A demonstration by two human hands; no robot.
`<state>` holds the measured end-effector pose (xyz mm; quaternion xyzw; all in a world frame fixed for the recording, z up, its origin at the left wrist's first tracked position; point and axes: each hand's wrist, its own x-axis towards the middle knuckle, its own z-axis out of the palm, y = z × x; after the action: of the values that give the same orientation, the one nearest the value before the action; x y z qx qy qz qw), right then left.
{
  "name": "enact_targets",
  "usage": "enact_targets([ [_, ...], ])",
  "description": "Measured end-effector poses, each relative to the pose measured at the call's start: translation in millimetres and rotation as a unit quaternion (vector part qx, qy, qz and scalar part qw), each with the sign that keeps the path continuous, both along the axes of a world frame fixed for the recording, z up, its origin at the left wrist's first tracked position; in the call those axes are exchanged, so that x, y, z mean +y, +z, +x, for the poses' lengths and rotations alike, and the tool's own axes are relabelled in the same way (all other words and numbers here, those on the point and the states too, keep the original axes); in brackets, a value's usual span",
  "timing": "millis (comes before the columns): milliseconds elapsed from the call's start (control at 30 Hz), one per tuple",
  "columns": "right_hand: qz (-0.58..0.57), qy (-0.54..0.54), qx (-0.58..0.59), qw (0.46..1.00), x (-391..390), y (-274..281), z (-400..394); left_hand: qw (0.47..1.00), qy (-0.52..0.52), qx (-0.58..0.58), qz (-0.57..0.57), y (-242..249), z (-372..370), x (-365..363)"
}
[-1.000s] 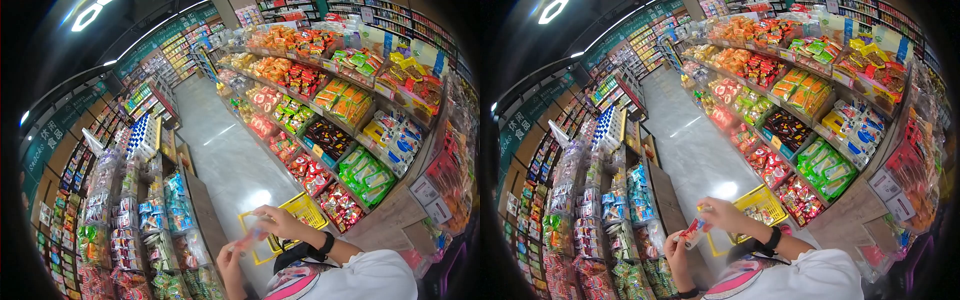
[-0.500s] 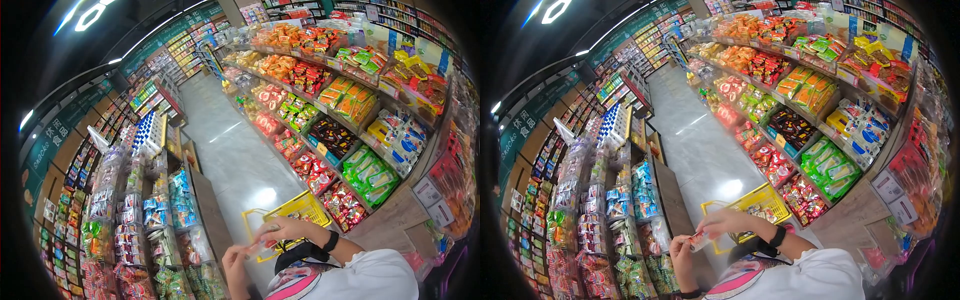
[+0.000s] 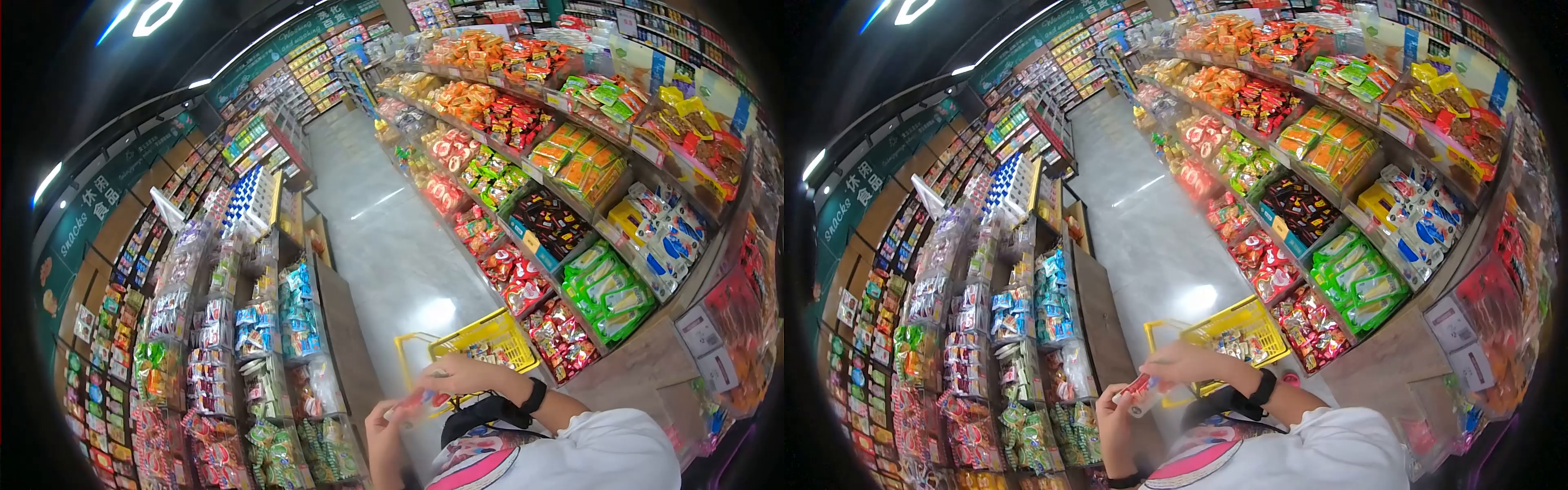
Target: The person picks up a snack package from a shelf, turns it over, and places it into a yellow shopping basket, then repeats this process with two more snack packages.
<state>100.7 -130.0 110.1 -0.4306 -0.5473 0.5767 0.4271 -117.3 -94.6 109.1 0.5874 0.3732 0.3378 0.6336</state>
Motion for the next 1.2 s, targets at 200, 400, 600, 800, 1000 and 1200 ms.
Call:
enact_targets([
  [200,0.011,0.004,-0.032,0.999,-2,3,15,0.998,0.059,0.003,0.017,8,21,-15],
  [400,0.056,-0.014,-0.051,0.997,-14,8,52,0.998,0.05,0.035,0.015,15,54,-23],
  [600,0.119,-0.065,-0.087,0.987,-38,3,95,0.994,0.025,0.091,0.061,15,91,-28],
  [800,0.139,-0.096,-0.182,0.969,-54,-6,120,0.988,0.039,0.123,0.088,-3,122,-40],
  [1000,0.2,-0.159,-0.164,0.953,-57,-37,126,0.953,0.085,0.252,0.145,4,143,-67],
  [1200,0.198,-0.109,-0.203,0.953,-65,-43,130,0.937,0.11,0.274,0.186,-13,144,-85],
])
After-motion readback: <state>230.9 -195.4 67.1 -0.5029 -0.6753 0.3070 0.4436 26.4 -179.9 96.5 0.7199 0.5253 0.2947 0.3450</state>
